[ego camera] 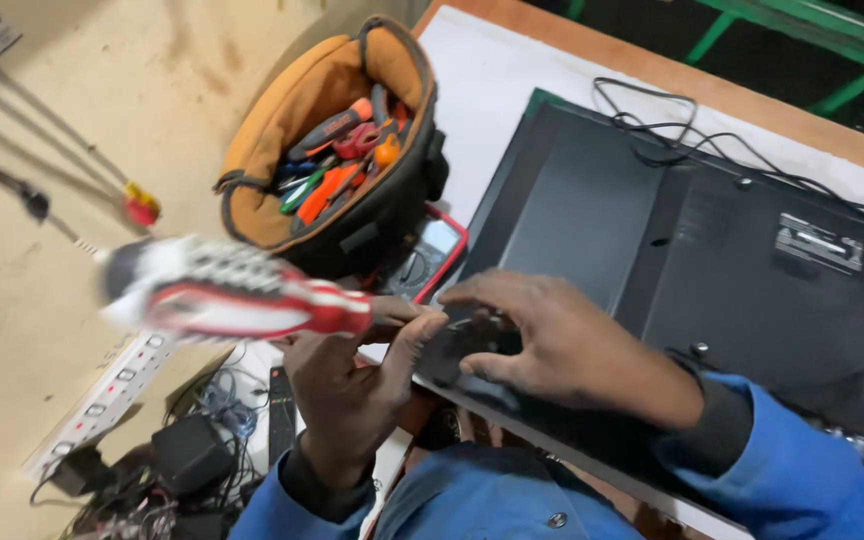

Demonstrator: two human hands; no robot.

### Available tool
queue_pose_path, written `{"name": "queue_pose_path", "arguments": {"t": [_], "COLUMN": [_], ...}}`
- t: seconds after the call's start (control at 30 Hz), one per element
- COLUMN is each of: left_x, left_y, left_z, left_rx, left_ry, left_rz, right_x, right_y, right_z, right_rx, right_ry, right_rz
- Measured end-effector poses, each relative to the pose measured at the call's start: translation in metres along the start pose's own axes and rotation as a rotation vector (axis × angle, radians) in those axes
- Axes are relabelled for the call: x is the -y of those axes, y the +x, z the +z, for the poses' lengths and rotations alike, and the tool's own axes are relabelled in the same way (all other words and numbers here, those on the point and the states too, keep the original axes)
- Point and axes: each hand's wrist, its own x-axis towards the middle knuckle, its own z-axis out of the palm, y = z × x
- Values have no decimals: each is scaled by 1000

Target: Removing screws from the back panel of a television using a screwdriver

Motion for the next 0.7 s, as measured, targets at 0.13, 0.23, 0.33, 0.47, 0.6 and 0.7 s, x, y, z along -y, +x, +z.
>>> {"name": "queue_pose_path", "arguments": {"t": [0.13, 0.23, 0.33, 0.47, 0.6, 0.7], "left_x": [-20, -31, -53, -70, -131, -160], "left_y": [10, 14, 21, 12, 24, 29], "left_z": [28, 56, 78, 123, 172, 221], "left_rx": [7, 38, 94, 138, 261, 321], "left_ry": [-301, -319, -216, -187, -199, -390], "left_rz": [-174, -144, -86, -146, -212, -53], "right_x": [-5, -9, -13, -34, -54, -60], "right_y": [-25, -50, -80, -133, -202, -252], "right_z": [-12, -28, -43, -62, -81, -107], "right_rx": [-75, -155, -221, -326, -585, -679], "right_ry": [71, 130, 179, 179, 453, 458], "right_rz": [206, 311, 445, 545, 664, 784]}}
